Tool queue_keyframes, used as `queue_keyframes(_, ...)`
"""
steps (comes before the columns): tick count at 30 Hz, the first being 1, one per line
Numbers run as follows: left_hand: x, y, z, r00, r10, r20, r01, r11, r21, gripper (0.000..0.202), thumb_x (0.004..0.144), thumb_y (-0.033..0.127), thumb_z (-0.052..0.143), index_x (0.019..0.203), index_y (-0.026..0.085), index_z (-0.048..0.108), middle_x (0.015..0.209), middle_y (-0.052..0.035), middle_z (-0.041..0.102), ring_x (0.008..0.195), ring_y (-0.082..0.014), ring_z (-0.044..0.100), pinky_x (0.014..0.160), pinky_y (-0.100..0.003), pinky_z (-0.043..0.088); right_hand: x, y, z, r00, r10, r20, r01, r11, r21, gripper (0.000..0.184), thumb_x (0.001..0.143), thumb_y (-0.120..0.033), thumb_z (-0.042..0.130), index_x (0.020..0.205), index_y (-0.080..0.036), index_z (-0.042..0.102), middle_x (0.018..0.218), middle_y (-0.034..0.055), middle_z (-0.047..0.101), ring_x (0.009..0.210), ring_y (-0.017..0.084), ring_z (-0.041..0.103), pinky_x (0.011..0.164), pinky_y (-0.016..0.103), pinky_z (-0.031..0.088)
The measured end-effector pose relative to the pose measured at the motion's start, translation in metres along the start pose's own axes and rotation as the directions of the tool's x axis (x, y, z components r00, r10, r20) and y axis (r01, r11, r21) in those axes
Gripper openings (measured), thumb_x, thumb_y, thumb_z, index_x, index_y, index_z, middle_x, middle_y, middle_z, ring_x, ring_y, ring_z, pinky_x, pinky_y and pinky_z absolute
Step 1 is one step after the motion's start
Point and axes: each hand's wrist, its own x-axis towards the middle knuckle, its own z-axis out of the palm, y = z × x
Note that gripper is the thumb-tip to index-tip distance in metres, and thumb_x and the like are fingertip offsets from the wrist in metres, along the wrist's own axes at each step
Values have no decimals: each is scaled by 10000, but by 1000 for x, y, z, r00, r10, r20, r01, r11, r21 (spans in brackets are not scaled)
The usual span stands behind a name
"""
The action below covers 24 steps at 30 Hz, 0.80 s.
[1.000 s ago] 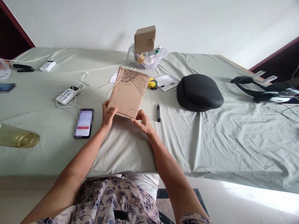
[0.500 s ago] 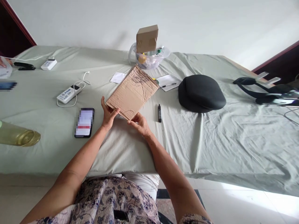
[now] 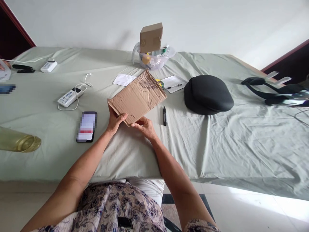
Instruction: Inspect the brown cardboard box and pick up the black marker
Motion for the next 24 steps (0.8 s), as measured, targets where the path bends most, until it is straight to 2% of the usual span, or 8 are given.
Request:
queue_keyframes(3, 3, 6, -3, 999, 0, 38, 2, 999, -52, 1195, 667, 774, 800, 1614, 284, 260, 1605, -145, 465, 1469, -332, 502, 1210, -495, 457, 5, 2, -12, 996, 34, -88, -31, 999, 33, 645, 607, -788, 842, 798, -189, 696, 741, 42, 723, 659, 163, 635, 610, 289, 497)
queue_keyframes(6, 6, 9, -6, 999, 9, 40, -7, 998, -58, 1157, 665, 777, 799, 1598, 305, 304, 1581, -135, 504, 1411, -345, 557, 1164, -496, 500, 12, 10, -27, 966, 9, -257, 15, 996, 91, 596, 669, -763, 811, 765, -205, 626, 696, 8, 655, 641, 139, 594, 614, 274, 476)
queue_keyframes(11, 10, 12, -11, 996, 3, 91, 5, 995, -97, 1084, 681, 765, 800, 1567, 294, 388, 1394, -140, 650, 1295, -363, 638, 1117, -503, 524, 21, 27, -51, 778, -86, -622, 155, 986, 59, 577, 702, -687, 801, 969, -235, 560, 910, 6, 631, 765, 130, 611, 671, 258, 495)
queue_keyframes(13, 10, 12, -13, 993, 4, 119, 8, 994, -104, 1042, 702, 760, 788, 1551, 289, 409, 1400, -136, 646, 1324, -360, 618, 1126, -493, 517, 22, 29, -57, 743, -147, -652, 209, 978, 18, 631, 724, -668, 788, 1137, -246, 565, 1044, 39, 647, 906, 159, 647, 748, 279, 519)
queue_keyframes(15, 11, 12, -15, 989, 10, 144, 6, 994, -106, 1004, 728, 760, 768, 1536, 274, 422, 1429, -136, 629, 1367, -358, 585, 1154, -487, 494, 21, 28, -59, 773, -189, -606, 252, 968, 18, 643, 766, -658, 759, 1233, -262, 564, 1141, 59, 660, 1034, 193, 659, 830, 319, 537)
queue_keyframes(17, 12, 10, -16, 988, 33, 153, -18, 995, -103, 946, 772, 772, 721, 1516, 261, 439, 1464, -137, 605, 1429, -355, 531, 1196, -483, 454, 20, 26, -59, 808, -191, -557, 260, 965, 46, 595, 788, -661, 740, 1208, -265, 597, 1155, 58, 675, 1077, 213, 656, 876, 349, 538)
queue_keyframes(20, 12, 2, -17, 989, 71, 128, -64, 996, -62, 835, 851, 814, 600, 1464, 257, 493, 1521, -134, 560, 1511, -345, 439, 1253, -482, 382, 18, 24, -58, 791, -150, -593, 216, 975, 42, 566, 763, -689, 746, 1092, -242, 637, 1023, 33, 679, 969, 197, 645, 836, 332, 520)
queue_keyframes(24, 9, -9, -14, 983, -20, 182, 13, 999, 36, 824, 846, 836, 586, 1355, 187, 579, 1445, -182, 622, 1404, -367, 554, 1219, -525, 419, 17, 24, -55, 739, -108, -665, 115, 993, -33, 518, 810, -716, 673, 918, -212, 627, 800, -12, 624, 746, 142, 558, 728, 287, 443)
